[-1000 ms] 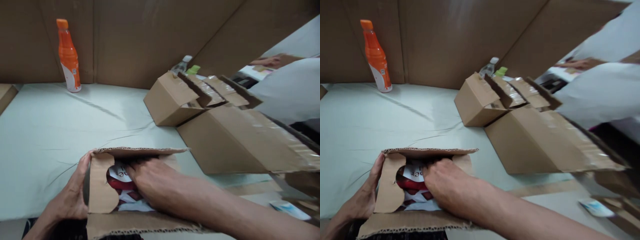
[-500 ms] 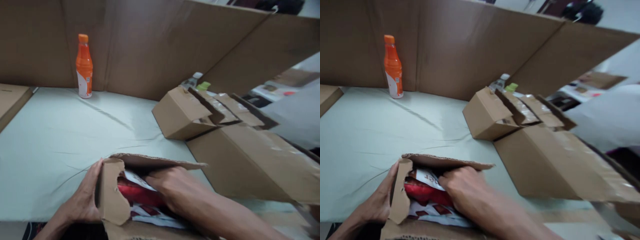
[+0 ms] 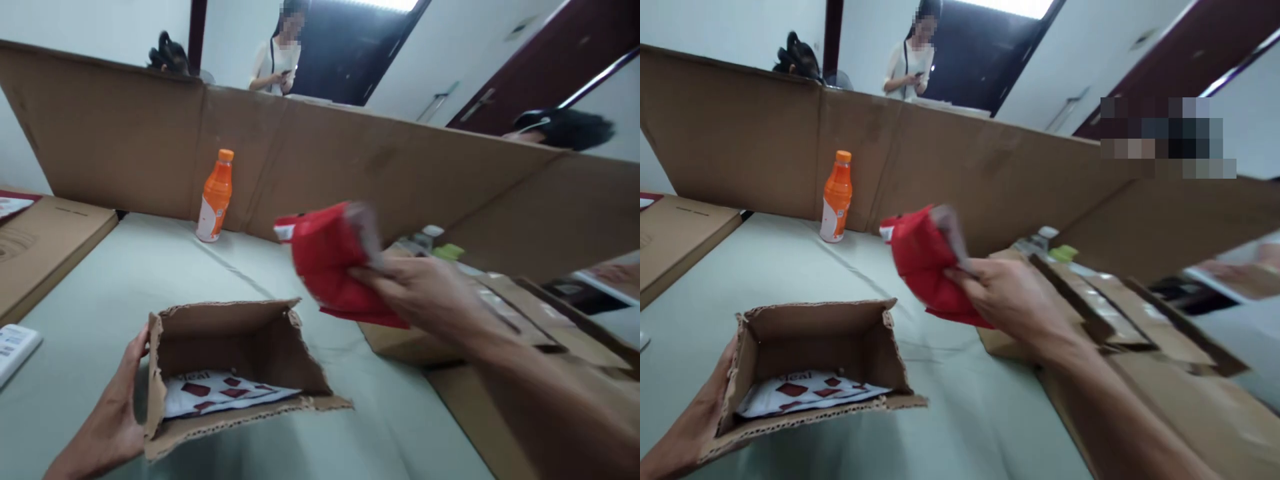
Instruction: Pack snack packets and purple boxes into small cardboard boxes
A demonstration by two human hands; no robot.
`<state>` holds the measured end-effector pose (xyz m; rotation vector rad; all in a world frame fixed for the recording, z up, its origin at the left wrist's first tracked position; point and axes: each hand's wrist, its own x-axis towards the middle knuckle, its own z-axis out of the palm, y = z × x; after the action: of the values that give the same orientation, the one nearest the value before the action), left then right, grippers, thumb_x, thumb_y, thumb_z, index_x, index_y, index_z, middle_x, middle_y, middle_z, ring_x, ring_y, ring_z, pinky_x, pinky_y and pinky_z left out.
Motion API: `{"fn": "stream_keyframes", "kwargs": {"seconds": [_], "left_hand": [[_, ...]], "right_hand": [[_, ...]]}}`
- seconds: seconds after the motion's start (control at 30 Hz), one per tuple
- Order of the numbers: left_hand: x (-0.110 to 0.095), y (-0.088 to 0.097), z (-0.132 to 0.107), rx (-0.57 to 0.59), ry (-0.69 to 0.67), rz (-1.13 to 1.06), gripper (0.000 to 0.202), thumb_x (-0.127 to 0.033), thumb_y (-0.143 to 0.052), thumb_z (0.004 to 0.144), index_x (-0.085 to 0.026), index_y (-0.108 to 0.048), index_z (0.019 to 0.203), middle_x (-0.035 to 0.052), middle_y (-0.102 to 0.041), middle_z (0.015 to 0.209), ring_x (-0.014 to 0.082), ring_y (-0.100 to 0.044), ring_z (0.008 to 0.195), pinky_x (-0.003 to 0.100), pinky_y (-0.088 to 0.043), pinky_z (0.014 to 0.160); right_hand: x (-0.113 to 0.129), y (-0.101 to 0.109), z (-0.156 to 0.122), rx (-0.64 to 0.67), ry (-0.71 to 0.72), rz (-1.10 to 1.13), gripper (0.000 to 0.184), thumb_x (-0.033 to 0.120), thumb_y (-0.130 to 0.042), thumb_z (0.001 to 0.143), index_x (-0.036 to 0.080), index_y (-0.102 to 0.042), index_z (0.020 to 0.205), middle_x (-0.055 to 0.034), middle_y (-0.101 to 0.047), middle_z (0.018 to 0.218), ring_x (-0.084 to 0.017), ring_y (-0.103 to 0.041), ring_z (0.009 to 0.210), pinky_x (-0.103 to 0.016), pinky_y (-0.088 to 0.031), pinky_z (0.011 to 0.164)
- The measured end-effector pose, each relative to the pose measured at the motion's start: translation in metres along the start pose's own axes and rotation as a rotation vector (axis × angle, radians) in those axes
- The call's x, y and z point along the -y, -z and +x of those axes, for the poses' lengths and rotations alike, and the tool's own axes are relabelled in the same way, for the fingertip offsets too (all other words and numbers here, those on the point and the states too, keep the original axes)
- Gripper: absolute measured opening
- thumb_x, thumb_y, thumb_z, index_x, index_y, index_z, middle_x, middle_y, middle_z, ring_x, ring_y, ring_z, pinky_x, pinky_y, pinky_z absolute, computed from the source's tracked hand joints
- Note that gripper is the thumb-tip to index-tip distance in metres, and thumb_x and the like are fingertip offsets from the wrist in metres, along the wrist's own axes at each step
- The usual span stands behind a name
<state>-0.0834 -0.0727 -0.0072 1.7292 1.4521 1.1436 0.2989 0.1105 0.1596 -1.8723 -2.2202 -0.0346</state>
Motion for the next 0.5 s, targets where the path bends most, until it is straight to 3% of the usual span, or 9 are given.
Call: {"fn": "stream_keyframes", "kwargs": {"seconds": [0.13, 0.23, 0.33, 0.4, 0.47, 0.5], "left_hand": [[0.025, 0.007, -0.006, -0.002, 0.081, -0.041, 0.115, -0.081, -0.063, 0.075, -0.031, -0.012, 0.166, 0.0115, -0.028, 0.169, 0.0504, -0.032, 0.150, 0.065, -0.029, 0.121], [0.033, 0.007, -0.004, 0.001, 0.101, -0.032, 0.115, -0.076, -0.069, 0.075, -0.034, -0.013, 0.165, 0.0094, -0.032, 0.168, 0.0492, -0.035, 0.149, 0.062, -0.032, 0.121], [0.029, 0.010, 0.000, 0.032, 0.085, -0.030, 0.113, -0.070, -0.075, 0.076, -0.037, -0.013, 0.165, 0.0079, -0.032, 0.168, 0.0483, -0.034, 0.150, 0.061, -0.031, 0.122], [0.026, 0.012, 0.004, 0.076, 0.059, -0.065, 0.113, -0.071, -0.074, 0.077, -0.038, -0.012, 0.165, 0.0078, -0.029, 0.169, 0.0484, -0.032, 0.150, 0.062, -0.031, 0.122], [0.023, 0.014, 0.007, 0.107, 0.032, -0.093, 0.111, -0.071, -0.073, 0.079, -0.039, -0.010, 0.165, 0.0077, -0.025, 0.170, 0.0483, -0.030, 0.151, 0.063, -0.031, 0.122], [0.022, 0.015, 0.008, 0.111, 0.022, -0.093, 0.109, -0.070, -0.072, 0.081, -0.039, -0.009, 0.165, 0.0076, -0.024, 0.171, 0.0483, -0.030, 0.151, 0.064, -0.030, 0.122]], "right_hand": [[0.051, -0.060, 0.071, 0.109, 0.020, -0.043, 0.020, 0.027, -0.063, 0.083, 0.022, -0.072, 0.065, -0.0068, -0.072, 0.065, -0.023, -0.068, 0.067, -0.028, -0.045, 0.061], [0.069, -0.083, 0.114, 0.093, -0.012, -0.031, 0.015, 0.021, -0.066, 0.083, 0.019, -0.077, 0.073, -0.0127, -0.076, 0.077, -0.027, -0.073, 0.082, -0.030, -0.048, 0.069], [0.079, -0.078, 0.127, 0.003, -0.012, 0.062, 0.022, 0.017, -0.057, 0.091, 0.013, -0.078, 0.098, -0.0175, -0.078, 0.103, -0.027, -0.071, 0.102, -0.033, -0.051, 0.081], [0.086, -0.060, 0.114, -0.076, 0.026, 0.159, 0.027, 0.021, -0.051, 0.098, 0.011, -0.074, 0.109, -0.0160, -0.077, 0.113, -0.022, -0.069, 0.106, -0.032, -0.052, 0.087], [0.095, -0.036, 0.085, -0.135, 0.157, 0.333, 0.027, 0.032, -0.052, 0.101, 0.017, -0.076, 0.102, -0.0089, -0.079, 0.101, -0.017, -0.071, 0.092, -0.029, -0.055, 0.081], [0.101, -0.023, 0.067, -0.123, 0.299, 0.473, 0.025, 0.036, -0.058, 0.098, 0.021, -0.077, 0.093, -0.0057, -0.079, 0.090, -0.016, -0.071, 0.081, -0.029, -0.057, 0.073]]}}
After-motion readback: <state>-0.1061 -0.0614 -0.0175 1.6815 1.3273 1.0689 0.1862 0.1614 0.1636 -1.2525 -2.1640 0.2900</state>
